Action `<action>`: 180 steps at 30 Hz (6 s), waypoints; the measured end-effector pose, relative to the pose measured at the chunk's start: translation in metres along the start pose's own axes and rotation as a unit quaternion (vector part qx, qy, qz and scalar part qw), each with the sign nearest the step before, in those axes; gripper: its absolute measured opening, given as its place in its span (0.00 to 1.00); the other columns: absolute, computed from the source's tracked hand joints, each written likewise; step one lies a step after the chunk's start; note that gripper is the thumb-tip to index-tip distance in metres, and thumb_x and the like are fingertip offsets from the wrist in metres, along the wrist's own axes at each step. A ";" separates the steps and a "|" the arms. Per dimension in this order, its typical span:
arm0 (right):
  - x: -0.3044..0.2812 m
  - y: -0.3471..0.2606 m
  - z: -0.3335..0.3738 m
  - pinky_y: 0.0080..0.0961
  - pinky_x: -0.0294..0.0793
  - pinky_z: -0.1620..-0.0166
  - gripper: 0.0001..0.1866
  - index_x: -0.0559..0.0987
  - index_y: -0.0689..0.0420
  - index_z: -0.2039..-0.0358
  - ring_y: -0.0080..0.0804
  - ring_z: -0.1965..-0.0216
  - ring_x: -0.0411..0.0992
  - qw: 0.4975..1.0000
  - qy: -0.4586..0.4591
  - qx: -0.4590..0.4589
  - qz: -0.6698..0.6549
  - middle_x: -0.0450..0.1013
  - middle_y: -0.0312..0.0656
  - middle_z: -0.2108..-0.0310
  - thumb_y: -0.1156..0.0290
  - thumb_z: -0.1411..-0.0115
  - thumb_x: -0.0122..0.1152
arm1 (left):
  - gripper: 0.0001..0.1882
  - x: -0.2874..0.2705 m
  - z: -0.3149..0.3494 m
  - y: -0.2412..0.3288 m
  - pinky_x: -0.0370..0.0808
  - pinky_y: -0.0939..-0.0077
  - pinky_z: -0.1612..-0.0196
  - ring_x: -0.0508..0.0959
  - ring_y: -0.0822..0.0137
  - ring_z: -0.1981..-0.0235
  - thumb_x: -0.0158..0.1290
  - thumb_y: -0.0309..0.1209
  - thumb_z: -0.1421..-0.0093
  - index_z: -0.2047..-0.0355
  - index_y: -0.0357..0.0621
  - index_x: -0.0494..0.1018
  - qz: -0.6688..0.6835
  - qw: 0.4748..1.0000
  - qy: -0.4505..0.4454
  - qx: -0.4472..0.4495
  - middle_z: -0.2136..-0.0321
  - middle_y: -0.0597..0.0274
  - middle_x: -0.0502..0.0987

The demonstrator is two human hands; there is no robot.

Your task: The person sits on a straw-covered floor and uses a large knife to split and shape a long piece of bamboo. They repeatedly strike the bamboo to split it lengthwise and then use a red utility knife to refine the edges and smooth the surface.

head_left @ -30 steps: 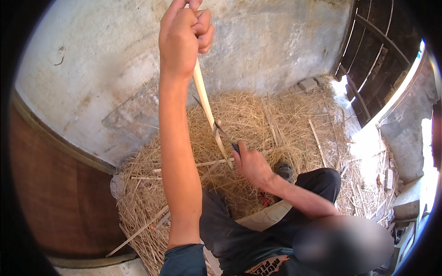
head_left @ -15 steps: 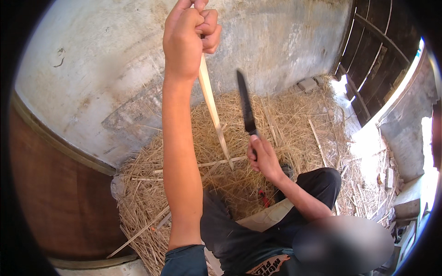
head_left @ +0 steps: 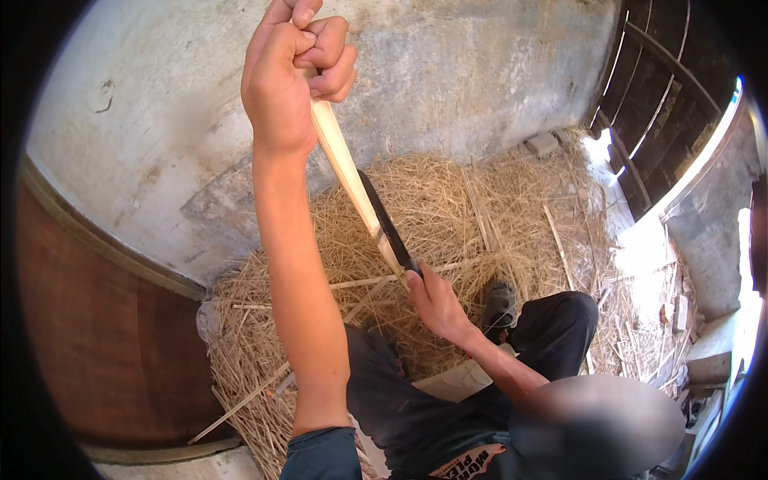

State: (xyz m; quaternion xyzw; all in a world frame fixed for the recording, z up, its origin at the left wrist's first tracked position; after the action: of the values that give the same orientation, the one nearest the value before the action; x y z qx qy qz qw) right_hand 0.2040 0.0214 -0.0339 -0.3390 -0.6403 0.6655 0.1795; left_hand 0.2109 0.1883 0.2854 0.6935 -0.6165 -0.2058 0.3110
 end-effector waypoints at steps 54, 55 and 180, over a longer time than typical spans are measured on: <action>0.030 0.038 -0.020 0.45 0.61 0.83 0.14 0.66 0.61 0.59 0.53 0.86 0.69 0.934 0.122 -0.299 0.152 0.70 0.56 0.81 0.61 0.26 0.52 | 0.07 -0.012 0.004 0.004 0.47 0.81 0.81 0.50 0.80 0.84 0.37 0.24 0.42 0.64 0.52 0.59 -0.033 0.999 0.029 0.009 0.82 0.73 0.54; 0.024 0.046 -0.027 0.43 0.61 0.82 0.15 0.66 0.61 0.59 0.48 0.85 0.69 0.971 0.088 -0.212 0.068 0.70 0.52 0.81 0.60 0.26 0.51 | 0.07 -0.015 0.003 0.005 0.47 0.81 0.81 0.50 0.80 0.84 0.37 0.24 0.42 0.64 0.52 0.59 -0.039 0.998 0.041 0.014 0.81 0.73 0.54; 0.002 -0.028 0.033 0.18 0.58 0.80 0.16 0.66 0.55 0.63 0.17 0.83 0.55 0.963 -0.091 0.123 -0.221 0.60 0.31 0.78 0.57 0.21 0.40 | 0.12 0.002 0.030 0.010 0.45 0.82 0.85 0.48 0.81 0.88 0.39 0.30 0.33 0.50 0.51 0.64 0.068 0.996 -0.057 0.023 0.85 0.75 0.54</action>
State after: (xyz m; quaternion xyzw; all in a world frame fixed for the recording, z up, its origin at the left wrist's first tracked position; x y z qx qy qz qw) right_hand 0.1748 0.0023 -0.0092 -0.1024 -0.6259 0.7112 0.3033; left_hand 0.1833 0.1807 0.2707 0.6437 -0.6838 -0.2091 0.2726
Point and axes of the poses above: each hand's wrist, its own z-axis away from the middle knuckle, its own x-axis out of the palm, y = z × x, the point moved 6 cm from there along -z, towards the middle knuckle
